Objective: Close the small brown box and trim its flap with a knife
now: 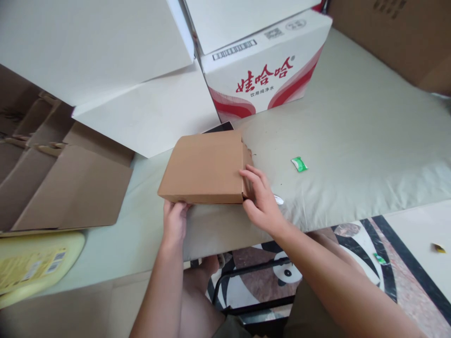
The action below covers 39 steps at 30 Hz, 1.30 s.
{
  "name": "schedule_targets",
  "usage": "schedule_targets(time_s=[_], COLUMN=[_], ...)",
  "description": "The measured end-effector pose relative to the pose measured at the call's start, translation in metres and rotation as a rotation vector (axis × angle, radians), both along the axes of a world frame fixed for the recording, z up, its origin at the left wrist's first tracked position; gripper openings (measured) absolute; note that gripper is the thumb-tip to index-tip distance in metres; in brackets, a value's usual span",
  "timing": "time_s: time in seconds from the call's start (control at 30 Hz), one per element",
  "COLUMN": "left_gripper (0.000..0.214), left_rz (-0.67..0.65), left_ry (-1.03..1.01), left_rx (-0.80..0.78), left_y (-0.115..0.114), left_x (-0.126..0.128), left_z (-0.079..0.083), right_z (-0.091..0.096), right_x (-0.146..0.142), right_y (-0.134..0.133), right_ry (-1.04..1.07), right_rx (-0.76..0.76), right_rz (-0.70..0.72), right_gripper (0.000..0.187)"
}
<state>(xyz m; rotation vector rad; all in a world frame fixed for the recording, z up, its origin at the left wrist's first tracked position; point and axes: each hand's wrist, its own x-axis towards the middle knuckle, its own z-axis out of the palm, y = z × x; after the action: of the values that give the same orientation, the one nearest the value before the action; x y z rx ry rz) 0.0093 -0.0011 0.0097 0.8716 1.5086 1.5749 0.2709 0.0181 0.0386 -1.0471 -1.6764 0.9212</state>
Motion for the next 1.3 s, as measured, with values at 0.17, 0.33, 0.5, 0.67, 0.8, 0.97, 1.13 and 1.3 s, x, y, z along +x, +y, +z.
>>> schedule_targets(time_s=[0.17,0.33,0.5,0.67,0.8,0.97,1.13,1.3], left_gripper=[0.048,0.049,0.052,0.050,0.048,0.042,0.059,0.068], left_rz=[0.031,0.033,0.040,0.027,0.012,-0.023,0.011,0.018], left_ry=[-0.011,0.008,0.014,0.062,0.099,0.027,-0.209,-0.251], left_rx=[-0.025,-0.044,-0.042,-0.039,-0.034,-0.023,-0.004,-0.013], left_y=[0.000,-0.001,-0.001,-0.002,-0.003,-0.003,-0.001,0.001], left_x=[0.003,0.004,0.004,0.004,0.002,0.004,0.005,0.005], left_z=[0.003,0.004,0.002,0.000,0.000,0.006,0.022,0.034], right_z=[0.000,0.000,0.001,0.001,0.001,0.002,0.002,0.000], right_x=[0.000,0.001,0.002,0.001,0.001,0.001,0.000,-0.001], right_y=[0.000,-0.001,-0.001,-0.001,-0.001,0.000,-0.001,-0.001], right_ry=[0.002,-0.004,-0.017,-0.016,-0.006,-0.001,-0.002,-0.022], right_rx=[-0.002,-0.005,-0.008,-0.012,-0.018,-0.021,-0.006,0.041], right_rz=[0.003,0.009,0.000,-0.007,-0.007,0.002,-0.001,0.035], right_gripper=[0.073,0.074,0.074,0.072,0.072,0.072,0.071,0.068])
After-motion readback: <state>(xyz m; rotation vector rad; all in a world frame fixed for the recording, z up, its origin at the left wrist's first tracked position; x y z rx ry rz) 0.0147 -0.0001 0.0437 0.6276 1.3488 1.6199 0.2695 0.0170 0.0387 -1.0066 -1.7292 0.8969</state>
